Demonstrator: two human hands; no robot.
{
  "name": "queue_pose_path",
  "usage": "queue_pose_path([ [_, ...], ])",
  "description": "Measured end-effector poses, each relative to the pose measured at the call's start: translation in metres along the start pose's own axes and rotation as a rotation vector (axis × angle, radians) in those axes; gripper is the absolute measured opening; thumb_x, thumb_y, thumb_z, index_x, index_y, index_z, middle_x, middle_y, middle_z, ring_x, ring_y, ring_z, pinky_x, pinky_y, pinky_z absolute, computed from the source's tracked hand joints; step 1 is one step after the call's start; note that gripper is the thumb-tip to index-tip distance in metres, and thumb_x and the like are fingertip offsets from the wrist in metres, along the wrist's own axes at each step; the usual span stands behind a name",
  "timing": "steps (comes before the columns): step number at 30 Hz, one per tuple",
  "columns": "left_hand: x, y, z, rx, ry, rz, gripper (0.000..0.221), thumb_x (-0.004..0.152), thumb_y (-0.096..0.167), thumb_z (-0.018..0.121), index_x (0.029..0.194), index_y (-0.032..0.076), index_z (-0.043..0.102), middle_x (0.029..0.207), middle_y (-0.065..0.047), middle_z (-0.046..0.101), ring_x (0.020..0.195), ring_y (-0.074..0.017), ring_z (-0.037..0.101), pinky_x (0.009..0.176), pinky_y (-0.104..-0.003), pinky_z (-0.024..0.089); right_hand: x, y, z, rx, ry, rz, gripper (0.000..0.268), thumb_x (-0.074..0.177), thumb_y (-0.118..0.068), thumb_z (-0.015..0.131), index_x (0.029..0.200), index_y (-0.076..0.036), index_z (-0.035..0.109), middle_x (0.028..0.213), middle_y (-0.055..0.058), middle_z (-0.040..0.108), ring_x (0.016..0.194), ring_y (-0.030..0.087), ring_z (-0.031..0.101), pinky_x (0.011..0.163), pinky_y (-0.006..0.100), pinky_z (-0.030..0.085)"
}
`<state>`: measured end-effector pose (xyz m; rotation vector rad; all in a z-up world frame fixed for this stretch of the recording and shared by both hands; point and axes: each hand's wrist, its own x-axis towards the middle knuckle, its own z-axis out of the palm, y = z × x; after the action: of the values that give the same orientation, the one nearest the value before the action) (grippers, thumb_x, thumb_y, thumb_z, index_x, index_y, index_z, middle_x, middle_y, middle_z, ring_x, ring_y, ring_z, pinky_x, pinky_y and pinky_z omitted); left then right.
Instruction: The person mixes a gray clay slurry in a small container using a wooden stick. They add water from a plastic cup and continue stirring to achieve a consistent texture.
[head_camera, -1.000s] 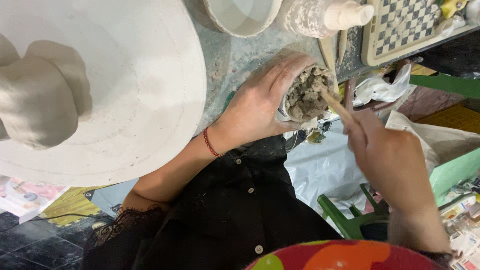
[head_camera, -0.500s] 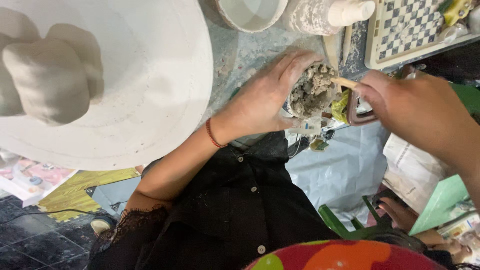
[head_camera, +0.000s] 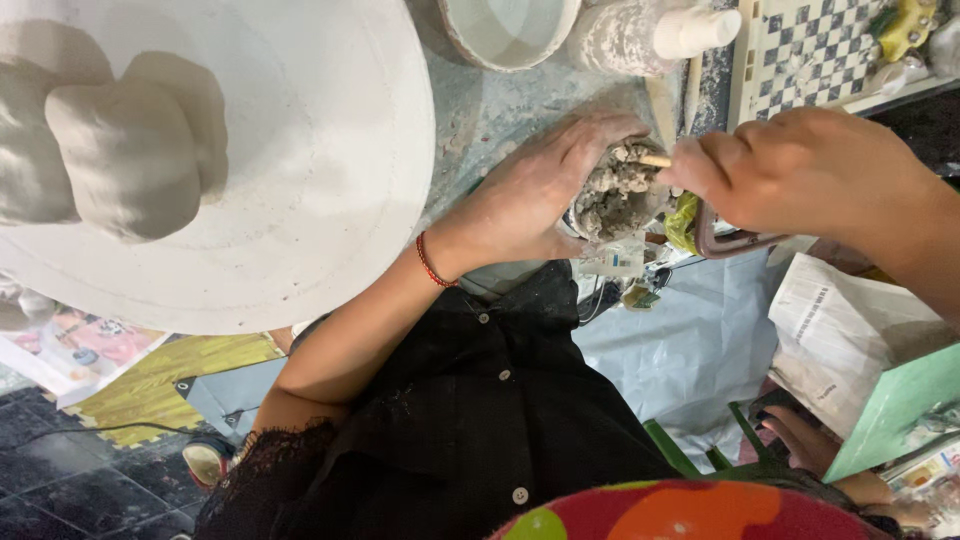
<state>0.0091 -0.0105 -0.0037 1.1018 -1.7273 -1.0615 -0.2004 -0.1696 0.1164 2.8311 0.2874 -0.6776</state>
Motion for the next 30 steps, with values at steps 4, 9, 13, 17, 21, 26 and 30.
queue_pose_path([
  [4,0.000,0.001,0.001,-0.017,0.017,0.014,0.120,0.069,0.056,0.097,0.151,0.002,0.027,0.152,-0.016,0.045,0.146,-0.0356,0.044,0.129,-0.048,0.034,-0.008,-0.005,0.008,-0.177,0.062,-0.119,0.032,0.098,-0.037,0.061,0.109,-0.008,0.067,0.070,-0.003,0.063,0.058,0.010,0.063,0.049,0.023,0.046],
  [9,-0.002,0.003,0.004,0.007,0.035,-0.083,0.114,0.073,0.052,0.094,0.151,0.004,0.028,0.152,-0.020,0.044,0.145,-0.0390,0.044,0.126,-0.049,0.038,-0.031,-0.043,0.007,0.034,0.137,0.176,0.020,0.102,-0.031,0.063,0.107,-0.012,0.067,0.086,0.000,0.071,0.070,0.013,0.064,0.056,0.026,0.049],
  [13,-0.002,0.003,0.002,0.010,0.027,-0.092,0.111,0.079,0.052,0.095,0.153,0.007,0.027,0.154,-0.021,0.042,0.146,-0.0400,0.043,0.126,-0.054,0.037,-0.033,-0.087,-0.004,0.448,0.165,0.609,0.009,0.101,-0.017,0.069,0.108,-0.013,0.065,0.081,0.002,0.067,0.066,0.017,0.061,0.050,0.031,0.046],
  [17,0.000,0.003,0.007,-0.014,0.025,-0.139,0.114,0.071,0.047,0.096,0.153,0.009,0.027,0.153,-0.019,0.043,0.145,-0.0418,0.042,0.123,-0.057,0.038,-0.036,-0.124,-0.008,0.871,0.481,0.912,0.028,0.102,-0.002,0.070,0.125,-0.002,0.053,0.099,0.018,0.067,0.079,0.028,0.066,0.065,0.037,0.054],
  [21,0.000,0.004,0.006,-0.017,0.043,-0.129,0.120,0.064,0.046,0.098,0.153,0.010,0.027,0.154,-0.018,0.041,0.146,-0.0415,0.042,0.123,-0.055,0.039,-0.029,-0.142,0.003,1.056,0.586,0.873,0.036,0.096,0.006,0.070,0.122,-0.002,0.047,0.096,0.021,0.068,0.053,0.015,0.057,0.044,0.027,0.039],
  [26,-0.001,0.008,0.002,-0.040,0.027,-0.174,0.111,0.069,0.039,0.098,0.153,0.013,0.030,0.154,-0.015,0.043,0.147,-0.0378,0.044,0.122,-0.049,0.043,-0.017,-0.153,-0.003,0.863,0.531,0.894,0.042,0.099,0.004,0.078,0.131,-0.013,0.055,0.076,0.003,0.050,0.054,0.021,0.052,0.047,0.035,0.039],
  [30,0.000,0.009,0.000,-0.027,0.008,-0.180,0.111,0.067,0.036,0.096,0.153,0.013,0.030,0.153,-0.014,0.044,0.145,-0.0366,0.046,0.124,-0.048,0.043,-0.023,-0.139,-0.032,0.750,0.246,0.855,0.041,0.092,-0.004,0.076,0.129,-0.012,0.062,0.074,0.006,0.054,0.050,0.022,0.053,0.045,0.038,0.041],
])
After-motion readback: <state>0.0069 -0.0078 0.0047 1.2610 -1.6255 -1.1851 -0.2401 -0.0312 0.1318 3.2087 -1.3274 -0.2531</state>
